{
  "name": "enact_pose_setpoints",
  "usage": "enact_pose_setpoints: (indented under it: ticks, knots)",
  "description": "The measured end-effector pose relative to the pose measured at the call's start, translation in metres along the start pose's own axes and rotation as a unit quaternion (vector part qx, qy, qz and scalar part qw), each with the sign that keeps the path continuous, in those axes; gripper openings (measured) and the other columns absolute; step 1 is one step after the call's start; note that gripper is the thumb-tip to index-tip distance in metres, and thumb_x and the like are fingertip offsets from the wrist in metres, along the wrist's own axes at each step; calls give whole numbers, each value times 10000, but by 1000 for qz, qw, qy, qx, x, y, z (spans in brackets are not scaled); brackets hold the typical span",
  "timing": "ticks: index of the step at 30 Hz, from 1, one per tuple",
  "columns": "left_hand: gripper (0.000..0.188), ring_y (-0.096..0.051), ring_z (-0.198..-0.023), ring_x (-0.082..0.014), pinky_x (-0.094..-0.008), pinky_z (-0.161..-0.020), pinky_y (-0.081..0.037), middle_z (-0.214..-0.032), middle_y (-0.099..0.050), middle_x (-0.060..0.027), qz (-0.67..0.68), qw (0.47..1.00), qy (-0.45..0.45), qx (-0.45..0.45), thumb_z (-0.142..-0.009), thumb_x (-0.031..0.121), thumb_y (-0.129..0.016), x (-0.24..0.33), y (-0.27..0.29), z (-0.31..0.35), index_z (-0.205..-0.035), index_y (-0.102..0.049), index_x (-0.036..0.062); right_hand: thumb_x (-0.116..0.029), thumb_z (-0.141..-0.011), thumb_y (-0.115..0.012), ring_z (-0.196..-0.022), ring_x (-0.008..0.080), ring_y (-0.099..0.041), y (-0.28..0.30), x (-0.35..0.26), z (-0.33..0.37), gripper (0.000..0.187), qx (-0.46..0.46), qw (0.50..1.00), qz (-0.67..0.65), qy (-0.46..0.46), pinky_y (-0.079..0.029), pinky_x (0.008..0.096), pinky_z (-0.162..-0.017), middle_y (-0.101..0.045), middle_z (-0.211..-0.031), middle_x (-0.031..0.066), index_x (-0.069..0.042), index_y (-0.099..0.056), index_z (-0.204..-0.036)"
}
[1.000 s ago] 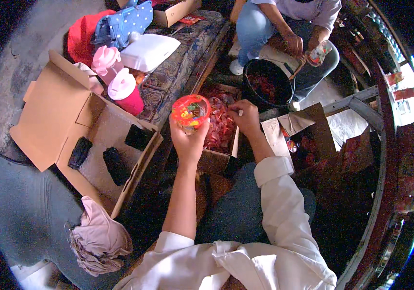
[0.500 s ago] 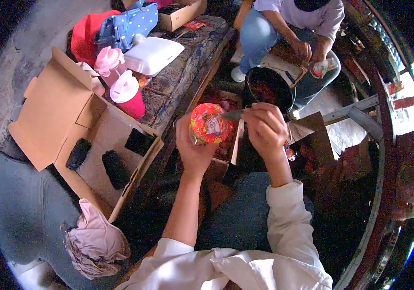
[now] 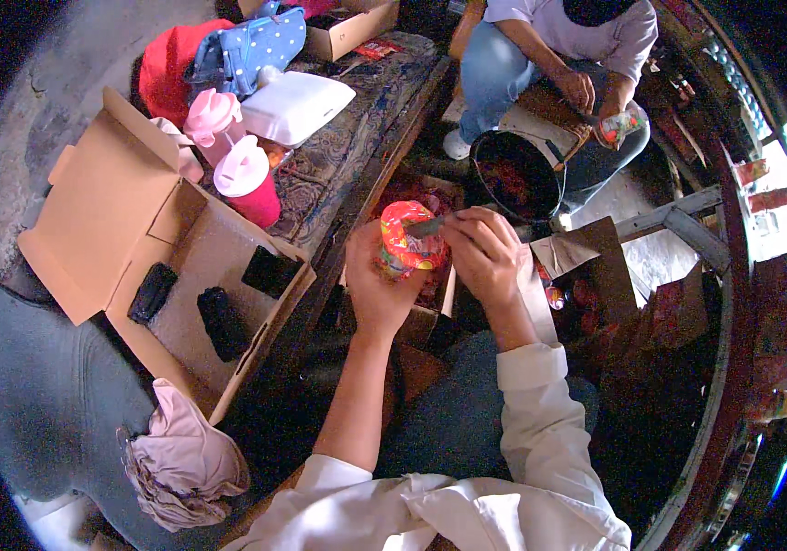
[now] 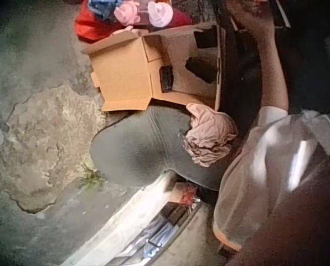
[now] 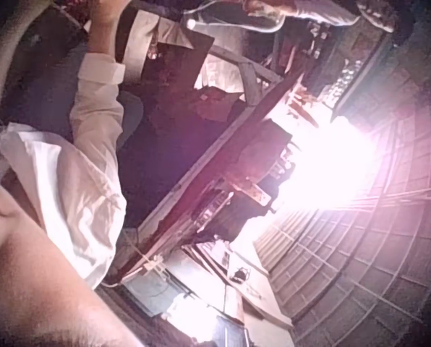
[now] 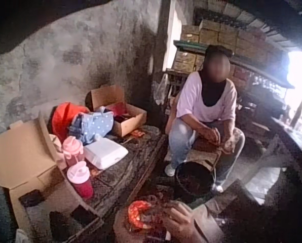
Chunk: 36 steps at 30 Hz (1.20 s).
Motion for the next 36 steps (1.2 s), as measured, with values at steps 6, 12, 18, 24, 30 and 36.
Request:
enact_pose_setpoints:
  ticks: [6,12,18,24,30,36]
  knots:
    - [529,-533,-901,-292,-367,-790,-421,-961,-558,-109,11,999,-5,31,-543,80,-736,-2,-2,-1,-1031,-532,62,-189,-566,-587,-802,228,-586,1,-1,-2,221,-6,1000,-10,9,-501,356,-685,-603,-826,36,-83,-632,-755]
    - [533,-544,-919,-299,-368,-809,-427,-985,-575,-117,-41,999,-28,-16,-544,109,-732,0,1,-1,-1036,-535,60,-165,-558,-583,-813,227,-586,4,0,0,234,-11,1000,-3,-3,-501,351,-684,-612,-847,34,-89,-639,-773]
    - [519,-567,-883,-296,-361,-787,-446,-951,-589,-114,-49,998,-39,-22,-544,139,-728,-3,2,-2,-1021,-543,54,-152,-567,-580,-816,223,-585,0,5,8,210,-13,1000,-11,1,-498,351,-668,-612,-845,30,-96,-635,-762]
    - [508,-580,-881,-299,-355,-796,-451,-954,-599,-135,-6,996,9,-89,-549,137,-713,-3,0,-4,-1017,-546,33,-134,-558,-586,-763,215,-581,-3,7,11,173,-21,999,-29,-10,-493,342,-635,-599,-800,30,-95,-612,-724]
    - [513,-590,-885,-240,-329,-797,-449,-953,-606,-111,59,993,34,-101,-567,160,-716,3,-5,-3,-1032,-542,30,41,-601,-627,-732,219,-597,-5,15,22,151,-65,990,-46,-117,-500,320,-666,-619,-761,52,-57,-617,-715]
    - [501,-578,-916,-182,-293,-827,-432,-982,-607,-76,88,987,59,-119,-629,150,-711,6,-5,-2,-1078,-525,30,52,-622,-623,-717,229,-594,2,16,18,130,-40,991,-66,-108,-491,314,-646,-615,-749,68,-38,-607,-714]
Point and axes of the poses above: each hand's wrist, its own z-axis away from the middle knuckle, its own y-axis out of the back of the hand, x = y × z, the point moved 3 cm from there along -z, towards the middle knuckle
